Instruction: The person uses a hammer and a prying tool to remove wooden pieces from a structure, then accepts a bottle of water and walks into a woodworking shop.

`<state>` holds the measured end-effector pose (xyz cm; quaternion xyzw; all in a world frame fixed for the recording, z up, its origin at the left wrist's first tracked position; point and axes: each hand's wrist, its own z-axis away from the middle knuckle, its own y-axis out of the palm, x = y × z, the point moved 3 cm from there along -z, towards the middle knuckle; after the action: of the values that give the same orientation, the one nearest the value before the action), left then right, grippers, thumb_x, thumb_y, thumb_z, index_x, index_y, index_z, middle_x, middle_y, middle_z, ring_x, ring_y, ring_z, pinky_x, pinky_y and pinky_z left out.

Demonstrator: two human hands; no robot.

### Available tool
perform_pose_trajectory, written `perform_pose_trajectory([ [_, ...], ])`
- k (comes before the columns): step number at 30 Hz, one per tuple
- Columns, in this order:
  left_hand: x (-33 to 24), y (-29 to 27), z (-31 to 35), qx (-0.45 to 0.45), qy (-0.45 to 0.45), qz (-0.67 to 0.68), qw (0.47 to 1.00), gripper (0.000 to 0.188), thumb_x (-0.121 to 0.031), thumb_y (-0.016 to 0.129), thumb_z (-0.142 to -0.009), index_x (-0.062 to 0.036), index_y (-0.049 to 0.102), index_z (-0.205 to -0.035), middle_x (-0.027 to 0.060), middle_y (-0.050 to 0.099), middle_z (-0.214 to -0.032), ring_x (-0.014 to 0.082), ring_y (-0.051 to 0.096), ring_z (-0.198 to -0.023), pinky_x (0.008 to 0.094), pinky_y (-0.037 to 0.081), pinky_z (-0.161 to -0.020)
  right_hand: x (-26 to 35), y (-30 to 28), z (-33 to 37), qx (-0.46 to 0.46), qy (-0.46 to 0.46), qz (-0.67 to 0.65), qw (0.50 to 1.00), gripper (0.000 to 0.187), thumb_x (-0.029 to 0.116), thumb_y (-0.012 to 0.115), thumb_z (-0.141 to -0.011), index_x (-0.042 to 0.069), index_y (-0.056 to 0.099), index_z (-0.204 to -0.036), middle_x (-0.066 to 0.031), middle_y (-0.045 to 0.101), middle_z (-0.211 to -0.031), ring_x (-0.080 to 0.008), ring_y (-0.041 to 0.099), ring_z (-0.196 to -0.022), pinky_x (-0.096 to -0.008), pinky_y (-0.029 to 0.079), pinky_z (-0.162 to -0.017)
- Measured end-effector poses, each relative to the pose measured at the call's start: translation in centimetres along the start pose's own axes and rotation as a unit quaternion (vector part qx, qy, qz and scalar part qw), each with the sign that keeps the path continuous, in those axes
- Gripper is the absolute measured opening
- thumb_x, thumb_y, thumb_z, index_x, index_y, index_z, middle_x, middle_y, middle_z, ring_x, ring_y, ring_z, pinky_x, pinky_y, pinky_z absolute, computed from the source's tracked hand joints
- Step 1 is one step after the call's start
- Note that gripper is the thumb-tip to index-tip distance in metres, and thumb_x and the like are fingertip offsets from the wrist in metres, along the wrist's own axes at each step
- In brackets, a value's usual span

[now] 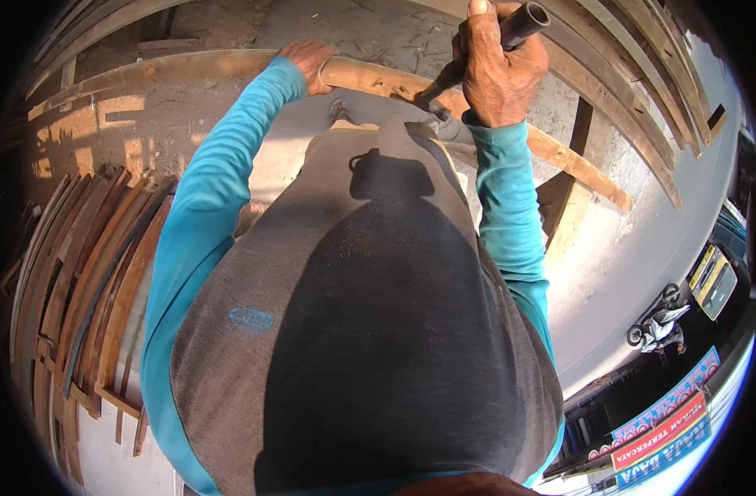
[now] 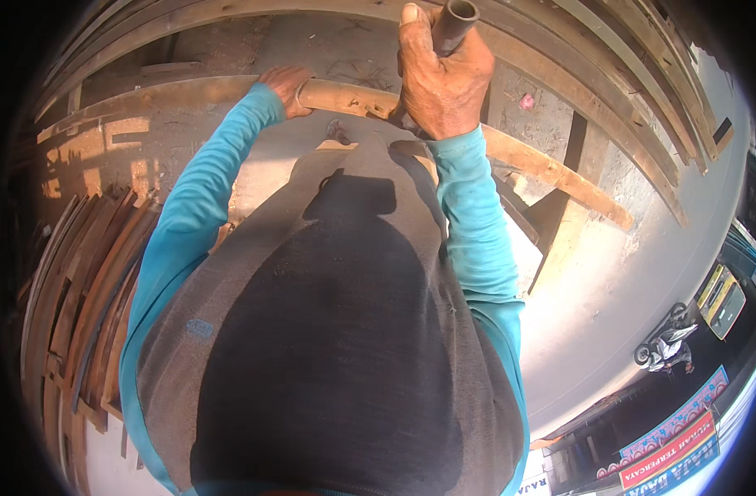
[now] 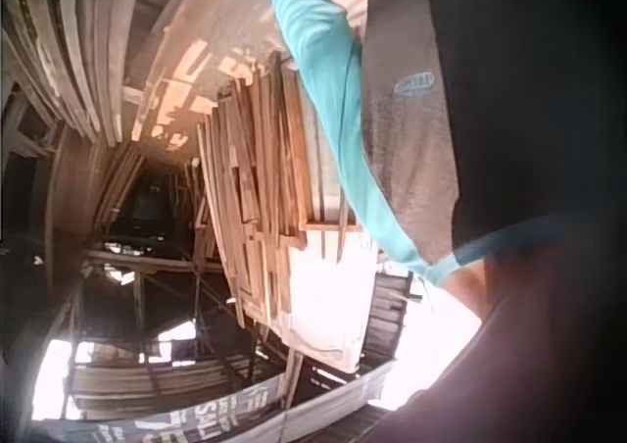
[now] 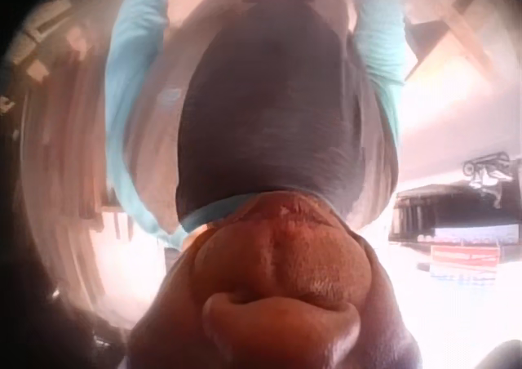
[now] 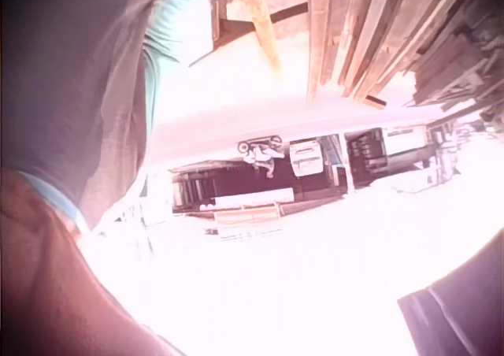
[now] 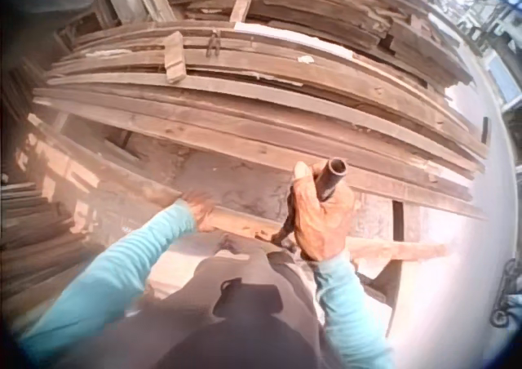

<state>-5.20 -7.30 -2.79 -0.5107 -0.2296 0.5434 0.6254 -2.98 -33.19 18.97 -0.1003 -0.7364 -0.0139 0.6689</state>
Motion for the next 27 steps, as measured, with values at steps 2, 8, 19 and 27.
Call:
perform_pose_trajectory([
  [2,0.7,0.7,0.1,-0.011,0.012,0.008,1.000,0.061,-0.042,0.078,-0.071,-0.0144,0.055,-0.120,0.0084,0.061,-0.121,0.0313,0.057,-0.117,0.0498,0.044,-0.100,0.0,3.3,0.4,0.009,-0.031,0.051,0.998,0.024,0.017,0.066,-0.096,0.005,0.057,-0.077,0.0013,0.051,-0.060,-0.0069,0.046,-0.056,-0.0268,0.037,-0.050],
  [8,0.9,1.3,0.5,-0.004,0.013,-0.001,1.000,0.062,-0.044,0.077,-0.072,-0.0161,0.054,-0.123,0.0074,0.060,-0.122,0.0300,0.055,-0.121,0.0512,0.041,-0.103,0.5,8.8,0.7,0.010,-0.043,0.100,0.994,0.025,0.017,0.068,-0.095,0.004,0.056,-0.077,0.0010,0.050,-0.064,-0.0085,0.043,-0.061,-0.0282,0.038,-0.054],
  [19,1.4,1.8,0.0,0.010,0.026,-0.023,0.999,0.072,-0.053,0.077,-0.073,-0.0182,0.050,-0.131,0.0098,0.057,-0.128,0.0317,0.048,-0.131,0.0518,0.034,-0.111,-6.6,-12.8,-3.6,-0.119,0.062,-0.244,0.961,0.038,0.035,0.051,-0.096,0.014,0.039,-0.067,0.0010,0.035,-0.054,-0.0141,0.038,-0.045,-0.0325,0.036,-0.049],
  [27,-3.7,-0.2,-0.5,-0.162,0.113,0.111,0.974,0.079,-0.047,0.071,-0.085,-0.0200,0.037,-0.151,0.0141,0.049,-0.144,0.0366,0.042,-0.136,0.0504,0.031,-0.113,0.9,-8.0,-0.6,-0.128,-0.026,-0.176,0.976,0.037,0.031,0.052,-0.098,0.010,0.041,-0.070,-0.0032,0.037,-0.057,-0.0156,0.039,-0.047,-0.0329,0.038,-0.051],
])
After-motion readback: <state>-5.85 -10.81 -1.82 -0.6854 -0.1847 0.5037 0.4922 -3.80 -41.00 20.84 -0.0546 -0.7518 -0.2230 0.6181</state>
